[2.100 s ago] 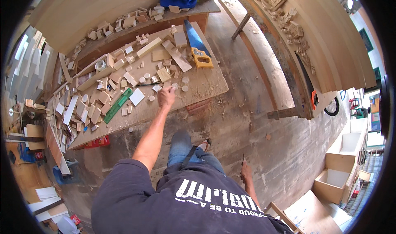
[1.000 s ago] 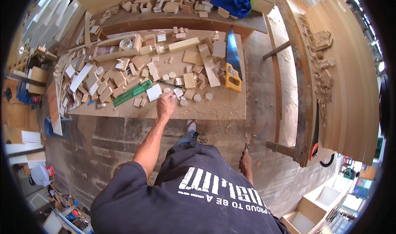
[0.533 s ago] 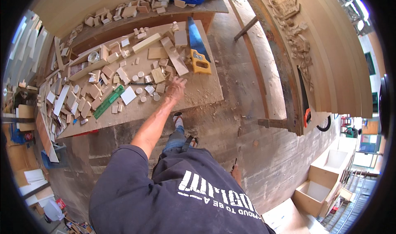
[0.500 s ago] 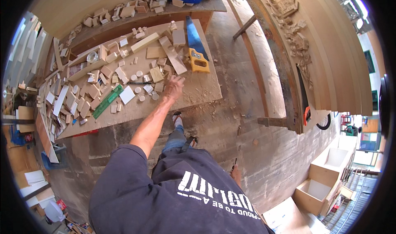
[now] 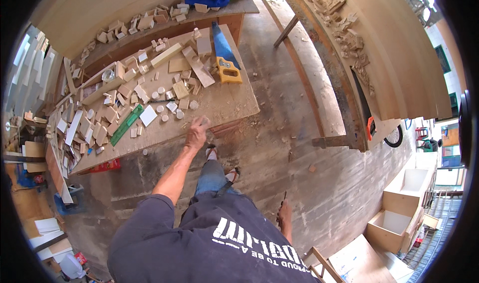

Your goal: The person carves a small circular piece of wood using a hand tool while holding it against a workbench cluttered with wood scraps.

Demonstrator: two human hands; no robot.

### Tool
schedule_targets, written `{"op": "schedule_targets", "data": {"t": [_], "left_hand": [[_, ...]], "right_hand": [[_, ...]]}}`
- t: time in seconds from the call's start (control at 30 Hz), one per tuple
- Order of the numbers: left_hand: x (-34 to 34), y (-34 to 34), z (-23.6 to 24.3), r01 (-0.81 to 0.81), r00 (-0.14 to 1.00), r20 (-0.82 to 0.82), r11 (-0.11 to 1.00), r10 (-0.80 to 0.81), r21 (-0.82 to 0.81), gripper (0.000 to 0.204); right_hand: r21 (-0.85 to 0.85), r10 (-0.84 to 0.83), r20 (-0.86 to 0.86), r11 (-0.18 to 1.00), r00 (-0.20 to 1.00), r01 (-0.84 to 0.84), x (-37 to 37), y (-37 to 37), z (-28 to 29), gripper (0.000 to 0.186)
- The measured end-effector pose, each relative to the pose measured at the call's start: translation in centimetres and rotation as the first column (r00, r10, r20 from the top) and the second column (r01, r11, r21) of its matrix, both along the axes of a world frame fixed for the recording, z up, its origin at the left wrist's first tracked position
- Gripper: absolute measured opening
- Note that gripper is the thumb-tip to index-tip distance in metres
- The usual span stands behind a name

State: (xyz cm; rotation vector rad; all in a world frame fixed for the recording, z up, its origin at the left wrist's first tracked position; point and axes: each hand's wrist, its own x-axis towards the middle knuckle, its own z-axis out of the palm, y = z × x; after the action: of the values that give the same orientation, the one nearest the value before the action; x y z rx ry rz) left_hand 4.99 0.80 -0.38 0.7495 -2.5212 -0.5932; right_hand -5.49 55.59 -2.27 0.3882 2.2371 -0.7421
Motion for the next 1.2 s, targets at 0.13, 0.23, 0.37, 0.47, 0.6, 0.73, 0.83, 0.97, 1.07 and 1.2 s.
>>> {"op": "schedule_targets", "data": {"t": [0.13,0.23,0.37,0.47,0.6,0.73,0.83,0.97,1.07,1.2], "left_hand": [[-6.4,-0.6,-1.1,0.091,0.991,-0.101,0.996,-0.092,-0.014,0.033],[-11.1,-2.0,-0.4,0.162,0.980,-0.119,0.987,-0.160,0.006,0.024],[-11.3,-3.4,0.3,0.127,0.989,-0.072,0.989,-0.133,-0.072,0.018],[-6.6,-0.8,3.0,0.068,0.986,-0.156,0.992,-0.050,0.110,0.021],[-1.5,-1.3,1.3,0.094,0.981,-0.180,0.985,-0.067,0.145,0.024],[-0.5,-2.2,0.4,0.204,0.957,-0.243,0.963,-0.159,0.175,0.026],[0.2,-3.1,0.1,0.243,0.950,-0.239,0.956,-0.200,0.167,0.028],[-0.2,-3.6,0.0,0.301,0.943,-0.182,0.948,-0.280,0.104,0.027],[0.0,-4.3,0.1,0.341,0.936,-0.119,0.938,-0.331,0.069,0.027],[0.1,-4.4,0.2,0.364,0.928,-0.107,0.929,-0.356,0.062,0.032]], "right_hand": [[0.061,-0.108,0.044,0.993,0.993,0.106,2.3,1.4,1.1,0.073],[0.112,-0.105,0.132,0.990,0.986,0.091,2.8,1.7,1.8,0.072],[-0.006,-0.123,0.077,0.992,0.989,0.124,2.9,-0.9,2.6,0.065],[-0.189,-0.129,0.055,0.972,0.990,0.137,2.6,-7.6,6.6,0.062],[-0.429,0.016,0.071,0.903,0.997,0.016,2.7,-19.3,7.2,0.060],[-0.517,0.193,-0.044,0.835,0.980,-0.188,3.6,-30.2,5.3,0.060],[-0.480,0.314,-0.002,0.833,0.950,-0.276,3.1,-37.5,7.0,0.070],[-0.472,0.317,-0.164,0.806,0.934,-0.356,2.1,-41.7,4.6,0.070],[-0.448,0.329,-0.222,0.801,0.918,-0.396,2.1,-43.2,4.8,0.068],[-0.423,0.356,-0.267,0.792,0.896,-0.440,2.6,-43.6,4.8,0.067]]}}
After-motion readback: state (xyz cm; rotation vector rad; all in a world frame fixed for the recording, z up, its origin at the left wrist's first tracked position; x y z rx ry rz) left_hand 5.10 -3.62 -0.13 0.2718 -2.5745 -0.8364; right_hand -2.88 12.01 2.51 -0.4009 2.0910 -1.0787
